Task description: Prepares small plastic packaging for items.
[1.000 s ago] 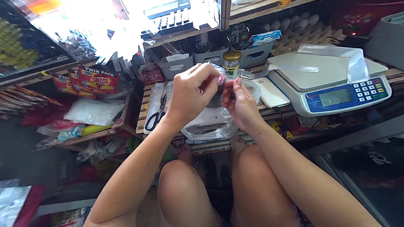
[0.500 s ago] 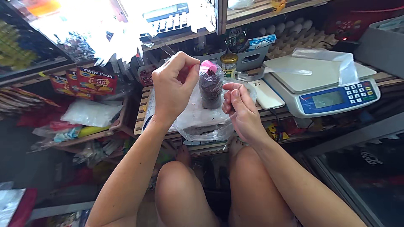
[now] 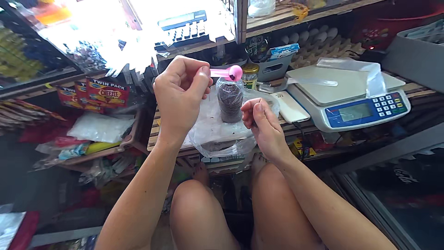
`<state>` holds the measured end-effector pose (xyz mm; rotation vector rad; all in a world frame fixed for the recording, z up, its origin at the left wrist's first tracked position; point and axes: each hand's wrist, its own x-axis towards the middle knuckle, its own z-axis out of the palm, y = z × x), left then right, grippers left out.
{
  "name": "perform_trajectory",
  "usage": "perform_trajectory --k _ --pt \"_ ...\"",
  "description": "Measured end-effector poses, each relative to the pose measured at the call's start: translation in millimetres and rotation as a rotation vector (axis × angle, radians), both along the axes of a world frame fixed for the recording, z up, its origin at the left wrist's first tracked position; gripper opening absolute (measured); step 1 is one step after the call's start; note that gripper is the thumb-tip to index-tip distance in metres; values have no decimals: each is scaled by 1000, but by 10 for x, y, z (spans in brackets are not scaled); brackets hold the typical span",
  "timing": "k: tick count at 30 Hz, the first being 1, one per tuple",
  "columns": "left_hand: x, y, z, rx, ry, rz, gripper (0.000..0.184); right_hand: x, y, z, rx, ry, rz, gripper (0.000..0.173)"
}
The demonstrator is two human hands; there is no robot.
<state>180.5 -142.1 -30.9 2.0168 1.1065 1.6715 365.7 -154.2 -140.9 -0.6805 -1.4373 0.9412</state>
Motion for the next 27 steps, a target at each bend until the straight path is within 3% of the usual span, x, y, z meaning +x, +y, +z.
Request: perform_trajectory --k 10,27 --pt "121 -230 -39 238 196 -76 12 10 -7 6 101 -58 -4 34" --pt "116 -302 -67 310 310 -79 12 18 -12 12 83 -23 63 35"
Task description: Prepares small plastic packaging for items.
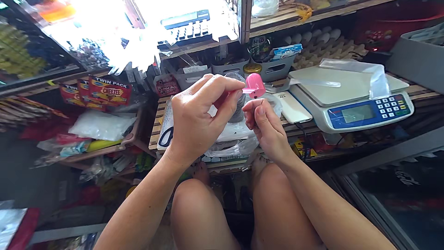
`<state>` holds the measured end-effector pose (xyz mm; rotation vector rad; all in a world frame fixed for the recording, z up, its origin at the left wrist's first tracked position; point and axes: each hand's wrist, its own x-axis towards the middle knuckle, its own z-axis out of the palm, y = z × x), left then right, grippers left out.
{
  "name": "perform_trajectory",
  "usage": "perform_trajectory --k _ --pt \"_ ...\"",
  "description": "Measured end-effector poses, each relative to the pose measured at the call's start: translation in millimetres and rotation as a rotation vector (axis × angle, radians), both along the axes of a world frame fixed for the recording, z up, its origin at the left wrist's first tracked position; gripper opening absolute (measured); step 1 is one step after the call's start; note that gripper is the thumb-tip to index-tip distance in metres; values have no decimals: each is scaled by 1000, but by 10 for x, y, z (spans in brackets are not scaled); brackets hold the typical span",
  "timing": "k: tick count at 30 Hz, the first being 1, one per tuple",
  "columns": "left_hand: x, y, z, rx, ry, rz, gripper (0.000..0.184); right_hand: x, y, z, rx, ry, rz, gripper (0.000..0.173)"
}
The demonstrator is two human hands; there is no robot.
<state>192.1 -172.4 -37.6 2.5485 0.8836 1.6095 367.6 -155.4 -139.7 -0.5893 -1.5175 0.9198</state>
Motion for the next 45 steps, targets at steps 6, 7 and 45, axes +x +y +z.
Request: perform_trajectory --k 6,7,45 --pt "3 -20 -17 63 23 11 12 -8 -3 3 -18 11 4 36" --pt "5 -23 -20 74 30 13 12 -8 -3 2 -24 15 6 36" --pt "384 278 -72 -384 -144 -149 32 175 65 10 -27 182 164 42"
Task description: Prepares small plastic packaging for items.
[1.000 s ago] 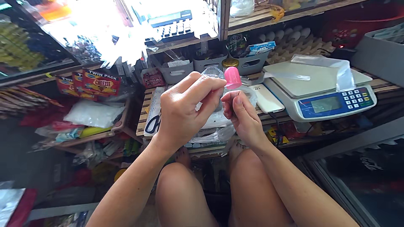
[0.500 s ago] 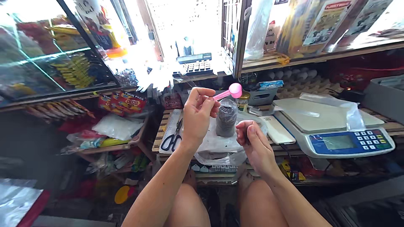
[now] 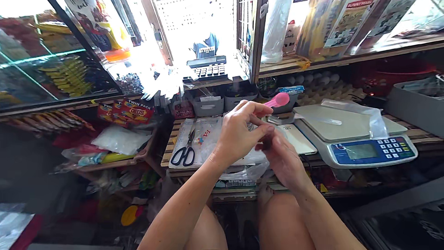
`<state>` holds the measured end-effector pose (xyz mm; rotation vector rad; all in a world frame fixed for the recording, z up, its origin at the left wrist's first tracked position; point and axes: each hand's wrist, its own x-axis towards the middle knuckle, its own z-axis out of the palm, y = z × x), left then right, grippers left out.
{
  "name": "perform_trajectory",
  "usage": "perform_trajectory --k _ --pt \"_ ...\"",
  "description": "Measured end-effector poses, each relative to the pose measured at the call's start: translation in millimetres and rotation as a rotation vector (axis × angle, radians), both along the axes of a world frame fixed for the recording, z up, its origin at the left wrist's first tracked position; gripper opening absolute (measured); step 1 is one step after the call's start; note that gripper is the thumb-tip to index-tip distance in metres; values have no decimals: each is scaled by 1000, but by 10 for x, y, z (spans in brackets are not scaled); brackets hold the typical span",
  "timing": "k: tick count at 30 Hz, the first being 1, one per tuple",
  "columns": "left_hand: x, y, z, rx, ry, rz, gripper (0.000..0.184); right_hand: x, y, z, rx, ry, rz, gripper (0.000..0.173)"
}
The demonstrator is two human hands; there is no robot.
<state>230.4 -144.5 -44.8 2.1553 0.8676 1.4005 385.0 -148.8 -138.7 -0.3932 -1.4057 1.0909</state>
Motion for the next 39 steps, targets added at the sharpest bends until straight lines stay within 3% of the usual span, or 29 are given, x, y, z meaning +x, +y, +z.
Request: perform_trajectory --k 4,6,9,13,17,26,31,36,39 --pt "65 46 181 22 11 -64 30 144 -22 252 153 -179 -329 40" --pt "104 77 295 39 27 -107 29 190 -42 400 156 -194 -397 43" --pt "153 137 488 84 42 -145 29 288 -99 632 113 -245 -372 40" --pt "132 158 745 54 67 -206 32 404 -130 879 91 -303 -281 22" --pt "131 147 734 71 -7 -260 32 402 -110 1004 179 -360 -341 29" --pt "44 81 704 147 -109 -107 30 225 -95 974 173 -363 -283 42" --pt "-15 -35 758 183 -171 -66 27 64 -102 994 250 -356 -367 29" --pt "-101 -147 805 215 -192 -47 27 -16 -194 1022 266 -327 -329 36" --pt "-119 -186 818 232 -212 -37 27 -27 -230 986 300 -384 -383 28"
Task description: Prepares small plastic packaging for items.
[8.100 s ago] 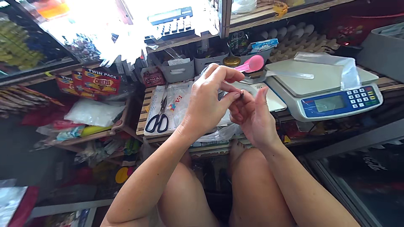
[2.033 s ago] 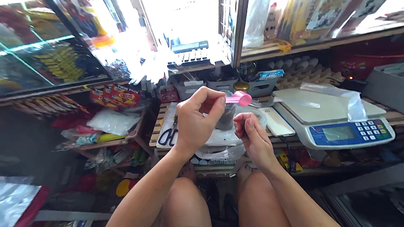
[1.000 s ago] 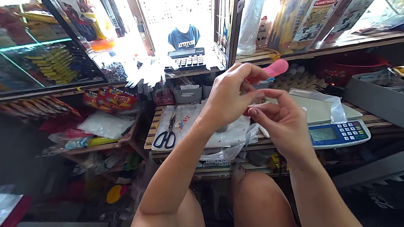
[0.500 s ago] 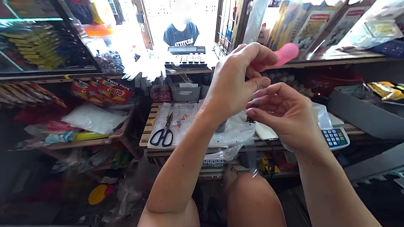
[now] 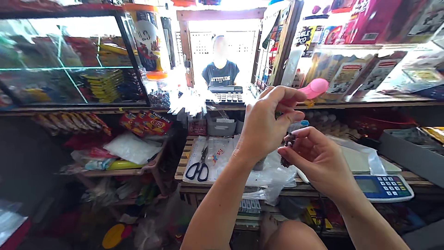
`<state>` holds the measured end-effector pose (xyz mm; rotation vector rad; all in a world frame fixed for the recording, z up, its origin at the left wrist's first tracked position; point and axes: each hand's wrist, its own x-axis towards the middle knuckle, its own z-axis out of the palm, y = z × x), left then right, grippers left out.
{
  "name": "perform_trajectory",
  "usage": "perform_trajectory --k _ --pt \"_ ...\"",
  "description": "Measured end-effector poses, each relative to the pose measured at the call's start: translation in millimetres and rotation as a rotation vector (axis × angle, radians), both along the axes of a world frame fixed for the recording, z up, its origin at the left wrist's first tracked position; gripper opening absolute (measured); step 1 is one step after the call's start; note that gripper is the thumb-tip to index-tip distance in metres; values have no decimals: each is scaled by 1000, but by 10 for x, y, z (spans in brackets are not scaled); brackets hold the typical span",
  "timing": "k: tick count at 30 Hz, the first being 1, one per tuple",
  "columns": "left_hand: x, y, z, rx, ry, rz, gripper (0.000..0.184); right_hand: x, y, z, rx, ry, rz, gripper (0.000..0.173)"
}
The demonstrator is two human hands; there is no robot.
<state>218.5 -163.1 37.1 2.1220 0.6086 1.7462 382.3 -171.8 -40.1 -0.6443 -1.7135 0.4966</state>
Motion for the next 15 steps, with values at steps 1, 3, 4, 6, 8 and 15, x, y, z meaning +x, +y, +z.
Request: perform_trajectory --k 1,3,4,6,8,15 --pt "-3 -14 6 4 -5 4 27 -7 -8 -25 15 -22 4 26" --pt "-8 -30 16 14 -10 3 27 -5 -20 -56 26 -56 61 30" --pt "-12 -35 22 25 -15 -3 27 11 -17 -58 16 -76 97 37" --pt "-36 -57 39 32 -13 -52 27 59 -1 -30 -9 -95 125 47" --pt "-44 -85 60 17 7 -124 26 104 15 68 -2 -57 85 42" --pt "31 5 39 54 26 -82 25 12 -34 299 0 59 -51 13"
